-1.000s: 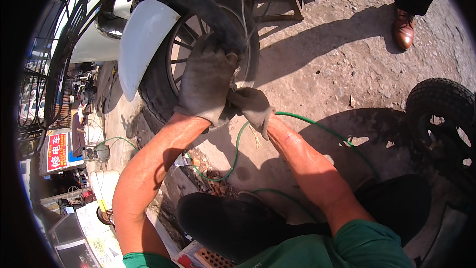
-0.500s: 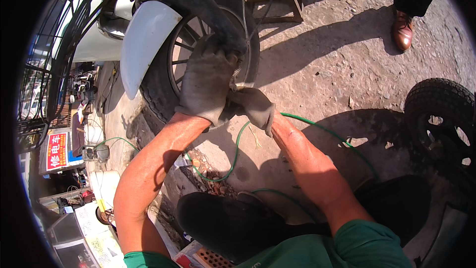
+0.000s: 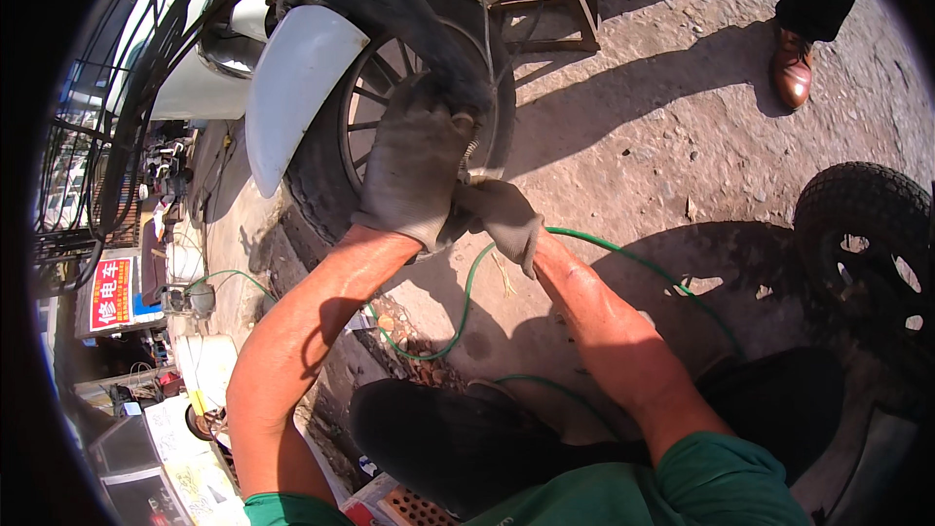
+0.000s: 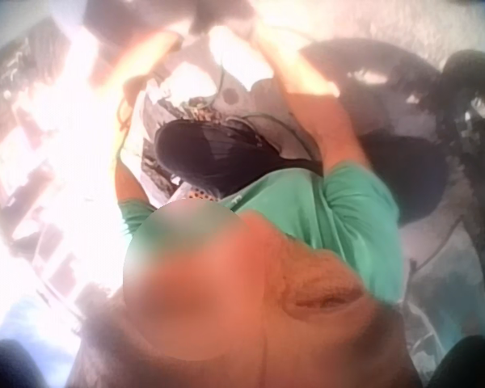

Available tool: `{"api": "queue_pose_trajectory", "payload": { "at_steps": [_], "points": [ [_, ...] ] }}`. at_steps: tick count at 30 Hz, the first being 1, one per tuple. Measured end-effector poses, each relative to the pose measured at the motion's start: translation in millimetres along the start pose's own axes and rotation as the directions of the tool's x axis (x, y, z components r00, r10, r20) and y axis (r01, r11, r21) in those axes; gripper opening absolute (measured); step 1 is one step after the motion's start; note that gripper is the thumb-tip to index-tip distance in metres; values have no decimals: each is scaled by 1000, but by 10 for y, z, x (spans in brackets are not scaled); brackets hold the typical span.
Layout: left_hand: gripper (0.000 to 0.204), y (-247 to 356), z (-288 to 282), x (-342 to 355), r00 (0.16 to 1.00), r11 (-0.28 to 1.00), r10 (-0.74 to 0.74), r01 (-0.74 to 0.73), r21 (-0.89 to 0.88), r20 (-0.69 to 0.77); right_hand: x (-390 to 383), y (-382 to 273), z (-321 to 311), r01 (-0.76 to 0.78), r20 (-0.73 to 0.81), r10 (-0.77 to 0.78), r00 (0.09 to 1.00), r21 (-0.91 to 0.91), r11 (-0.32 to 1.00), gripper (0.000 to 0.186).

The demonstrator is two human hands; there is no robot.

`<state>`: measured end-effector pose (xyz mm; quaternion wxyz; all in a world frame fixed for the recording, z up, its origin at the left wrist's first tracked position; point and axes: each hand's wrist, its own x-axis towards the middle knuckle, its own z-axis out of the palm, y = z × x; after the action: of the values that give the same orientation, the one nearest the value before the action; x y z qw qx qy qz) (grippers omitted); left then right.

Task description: The person kneels beside a white scooter and uses a wrench to loosen and tighten the rear wheel axle nut. They rotate the wheel to check alignment, then put on gloves and continue adjusting the wheel hub and axle area.

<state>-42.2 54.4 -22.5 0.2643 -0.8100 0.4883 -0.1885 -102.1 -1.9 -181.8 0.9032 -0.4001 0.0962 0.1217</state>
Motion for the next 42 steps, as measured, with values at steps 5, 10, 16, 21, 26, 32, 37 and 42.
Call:
{"api": "queue_pose_trajectory", "payload": {
  "at_steps": [5, 10, 16, 21, 26, 32, 37, 42],
  "points": [
    [16, -17, 20, 16, 999, 1000, 4, -4, -6, 36, -36, 13, -32, 22, 63, -25, 998, 56, 998, 44],
    [14, -25, 33, 29, 1000, 1000, 27, -27, 8, 3, 7, 83, 119, 5, -228, -42, 973, -163, 987, 46],
    [14, -5, 22, 46, 1000, 1000, 17, -17, 19, -1, 60, 118, 81, 4, -197, -47, 979, -215, 977, 45],
    [14, 1, 33, 14, 999, 1000, 1, -1, 10, 39, 42, 91, 15, -82, 59, 68, 996, 301, 950, 40],
    [18, 5, 41, 18, 999, 1000, -3, 3, 2, 49, -42, 41, 47, 16, -76, -13, 997, 27, 1000, 42],
    [26, 25, 15, 39, 1000, 998, -11, 10, 62, 19, 2, 1, 182, -48, -313, -76, 947, -371, 927, 45],
    [32, 15, -10, 39, 999, 998, -2, 0, 69, 35, 74, 142, 88, 101, -133, -118, 984, -129, 987, 41],
    [35, -3, 3, 49, 999, 1000, 6, -5, 22, -37, 130, 211, -46, 5, 179, -68, 982, 329, 944, 31]
  ]
}}
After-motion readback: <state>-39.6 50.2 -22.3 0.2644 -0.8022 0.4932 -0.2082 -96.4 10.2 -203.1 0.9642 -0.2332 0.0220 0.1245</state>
